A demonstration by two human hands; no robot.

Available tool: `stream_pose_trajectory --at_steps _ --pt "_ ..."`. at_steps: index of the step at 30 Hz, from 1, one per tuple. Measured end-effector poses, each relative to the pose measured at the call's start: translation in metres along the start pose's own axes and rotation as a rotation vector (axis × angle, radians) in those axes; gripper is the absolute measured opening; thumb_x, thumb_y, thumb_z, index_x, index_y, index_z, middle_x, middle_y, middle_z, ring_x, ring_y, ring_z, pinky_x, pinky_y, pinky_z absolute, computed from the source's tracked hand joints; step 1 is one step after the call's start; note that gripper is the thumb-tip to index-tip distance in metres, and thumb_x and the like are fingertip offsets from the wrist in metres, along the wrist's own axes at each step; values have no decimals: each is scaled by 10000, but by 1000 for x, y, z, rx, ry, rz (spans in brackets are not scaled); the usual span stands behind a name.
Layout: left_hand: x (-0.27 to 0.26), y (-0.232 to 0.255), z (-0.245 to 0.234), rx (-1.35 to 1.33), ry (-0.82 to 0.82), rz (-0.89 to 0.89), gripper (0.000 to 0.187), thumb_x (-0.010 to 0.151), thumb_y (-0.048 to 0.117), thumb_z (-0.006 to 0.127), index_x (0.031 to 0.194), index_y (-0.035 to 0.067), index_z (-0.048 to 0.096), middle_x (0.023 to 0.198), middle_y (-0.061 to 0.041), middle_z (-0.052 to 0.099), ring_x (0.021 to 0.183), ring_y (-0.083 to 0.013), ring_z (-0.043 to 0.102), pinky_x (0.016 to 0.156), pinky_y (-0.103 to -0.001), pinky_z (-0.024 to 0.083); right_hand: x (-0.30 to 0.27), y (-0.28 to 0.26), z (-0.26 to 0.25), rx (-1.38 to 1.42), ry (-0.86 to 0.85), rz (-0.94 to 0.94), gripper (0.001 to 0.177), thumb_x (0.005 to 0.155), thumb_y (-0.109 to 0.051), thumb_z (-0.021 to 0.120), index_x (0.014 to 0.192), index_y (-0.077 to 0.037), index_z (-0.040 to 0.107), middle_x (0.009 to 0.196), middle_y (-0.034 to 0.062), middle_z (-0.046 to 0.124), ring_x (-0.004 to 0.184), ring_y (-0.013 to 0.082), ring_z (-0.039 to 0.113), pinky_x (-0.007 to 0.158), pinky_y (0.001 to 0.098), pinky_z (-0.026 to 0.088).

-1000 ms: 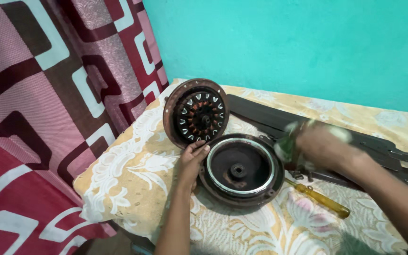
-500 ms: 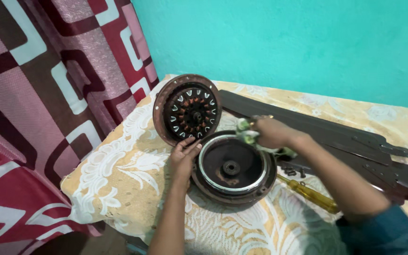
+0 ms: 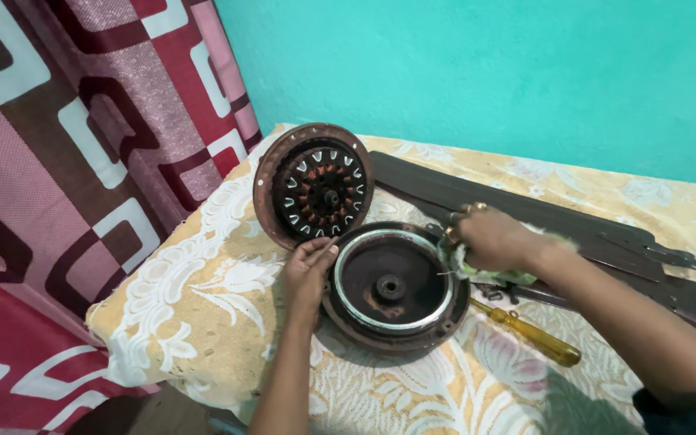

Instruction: The person disassembles a ceiling fan motor housing using a screwdriver, wipes the internal components with a cloth, and reassembles the housing. The person handles the motor housing, fan blades, and screws during the process.

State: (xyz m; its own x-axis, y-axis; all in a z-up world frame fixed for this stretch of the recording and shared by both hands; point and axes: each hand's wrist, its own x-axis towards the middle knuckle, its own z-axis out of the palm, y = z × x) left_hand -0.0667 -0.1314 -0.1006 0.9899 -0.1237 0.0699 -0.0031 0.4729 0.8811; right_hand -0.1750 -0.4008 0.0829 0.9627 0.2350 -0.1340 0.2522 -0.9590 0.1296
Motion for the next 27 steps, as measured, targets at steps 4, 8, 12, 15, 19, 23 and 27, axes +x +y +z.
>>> stream_pose_trajectory --at_steps 4,8,12,15,19,23,27 --pt "5 -5 -3 40 36 34 240 892 34 724 1117 -11 653 1099 -119 783 965 -133 722 862 -237 559 -4 -3 -1 417 -408 183 493 791 27 540 1130 -231 789 1213 116 797 1067 267 781 944 402 624" --pt "7 -14 -4 58 24 75 207 894 26 732 1090 -15 678 1047 -116 788 922 -121 717 842 -231 555 -12 -24 -9 245 -63 -227 601 646 108 574 1110 -192 810 1341 87 656 1202 281 603 1026 400 508" --pt "9 -12 -9 44 14 71 207 901 23 730 1097 -19 680 1022 -115 779 886 -115 710 813 -222 548 -17 -22 -29 252 -257 260 436 878 10 571 1196 -216 767 1337 105 700 1159 268 659 984 380 552" --pt "8 -13 -6 -5 -3 63 207 902 22 724 1099 -21 677 1015 -107 780 876 -110 707 794 -219 548 -27 -6 -24 353 -210 225 455 838 21 576 1149 -232 791 1384 82 648 1209 251 670 986 358 585" --pt "4 -9 -4 13 13 55 212 895 17 724 1098 -25 679 1016 -104 787 865 -106 706 777 -216 544 -34 -13 24 297 -123 -398 678 659 118 589 1167 -233 869 1580 209 466 1405 436 424 1089 483 392" --pt "0 -2 -2 8 2 52 215 904 26 715 1108 -23 669 1034 -104 788 890 -104 721 807 -215 562 -40 -8 35 190 -104 -266 660 669 51 617 1179 -306 836 1576 190 407 1409 389 437 1159 421 380" --pt "-2 3 -1 5 -14 -11 248 913 28 707 1151 -27 667 1074 -135 778 926 -142 719 823 -256 565 -48 -15 16 86 -352 35 487 831 -21 627 1257 -247 700 1491 92 481 1318 261 553 1157 363 443"
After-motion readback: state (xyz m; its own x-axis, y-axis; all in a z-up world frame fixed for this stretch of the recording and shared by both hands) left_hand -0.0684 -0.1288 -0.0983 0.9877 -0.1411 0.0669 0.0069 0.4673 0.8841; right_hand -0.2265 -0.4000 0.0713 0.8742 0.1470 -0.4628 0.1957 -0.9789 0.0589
